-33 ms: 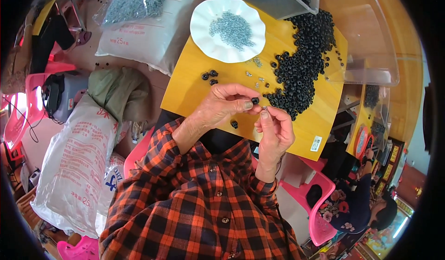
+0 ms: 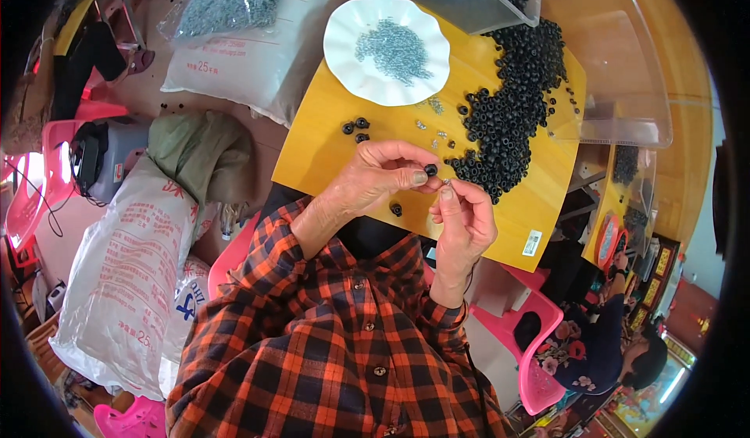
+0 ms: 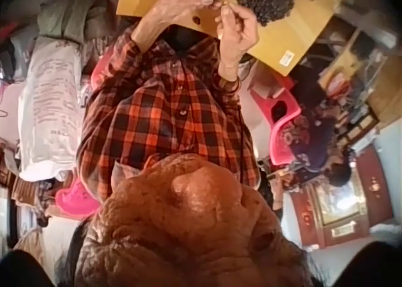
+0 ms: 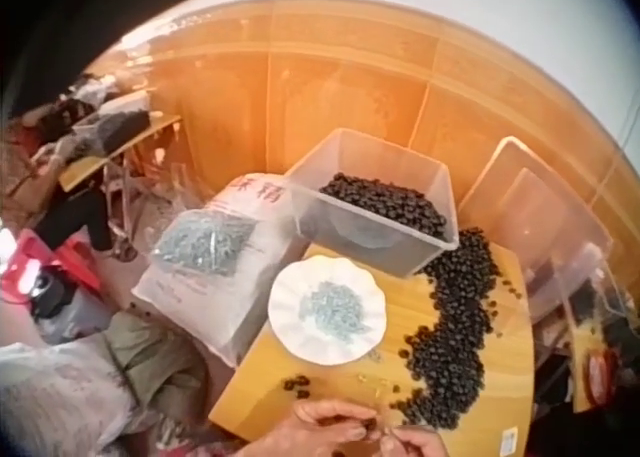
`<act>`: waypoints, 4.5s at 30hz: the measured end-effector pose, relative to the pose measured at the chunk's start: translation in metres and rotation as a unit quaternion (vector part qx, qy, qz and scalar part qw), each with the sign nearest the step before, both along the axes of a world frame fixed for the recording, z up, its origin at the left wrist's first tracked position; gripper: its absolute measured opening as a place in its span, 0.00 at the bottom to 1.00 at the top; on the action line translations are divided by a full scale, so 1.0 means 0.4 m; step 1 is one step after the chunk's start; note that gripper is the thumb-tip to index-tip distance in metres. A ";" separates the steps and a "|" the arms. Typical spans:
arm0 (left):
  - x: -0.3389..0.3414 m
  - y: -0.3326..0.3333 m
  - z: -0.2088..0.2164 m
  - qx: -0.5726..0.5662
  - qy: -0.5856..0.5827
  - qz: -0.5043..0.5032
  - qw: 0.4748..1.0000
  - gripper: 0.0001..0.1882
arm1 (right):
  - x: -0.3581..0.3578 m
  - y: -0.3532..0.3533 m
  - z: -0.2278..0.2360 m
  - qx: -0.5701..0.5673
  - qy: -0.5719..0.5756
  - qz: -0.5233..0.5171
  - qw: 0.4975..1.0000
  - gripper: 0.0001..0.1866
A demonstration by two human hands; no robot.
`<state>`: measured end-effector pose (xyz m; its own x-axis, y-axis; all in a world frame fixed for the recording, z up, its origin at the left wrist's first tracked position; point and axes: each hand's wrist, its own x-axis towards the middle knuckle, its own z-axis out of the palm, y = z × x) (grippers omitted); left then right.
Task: Assembling small hardware or jewelry parts by inserting metallic pins into black beads.
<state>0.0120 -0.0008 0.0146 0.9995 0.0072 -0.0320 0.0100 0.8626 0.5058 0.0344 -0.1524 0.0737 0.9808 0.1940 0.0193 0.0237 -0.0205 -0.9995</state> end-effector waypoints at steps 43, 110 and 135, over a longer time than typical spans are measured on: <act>-0.051 0.002 -0.022 -0.007 -0.002 0.007 1.000 0.12 | -0.036 0.039 0.012 -0.117 -0.097 0.062 0.986 0.05; -0.040 0.019 -0.030 0.026 0.009 -0.009 1.000 0.11 | -0.018 0.063 0.038 -0.107 0.029 0.063 0.992 0.03; -0.046 0.030 -0.023 0.072 -0.030 -0.074 0.994 0.10 | 0.002 0.008 0.013 0.045 0.244 0.110 0.962 0.06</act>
<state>-0.0062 0.0113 0.0053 0.9901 -0.1392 0.0181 0.0972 0.7729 0.6270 0.0353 -0.1494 0.0791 0.8128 0.4172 -0.4065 -0.4549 0.0188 -0.8904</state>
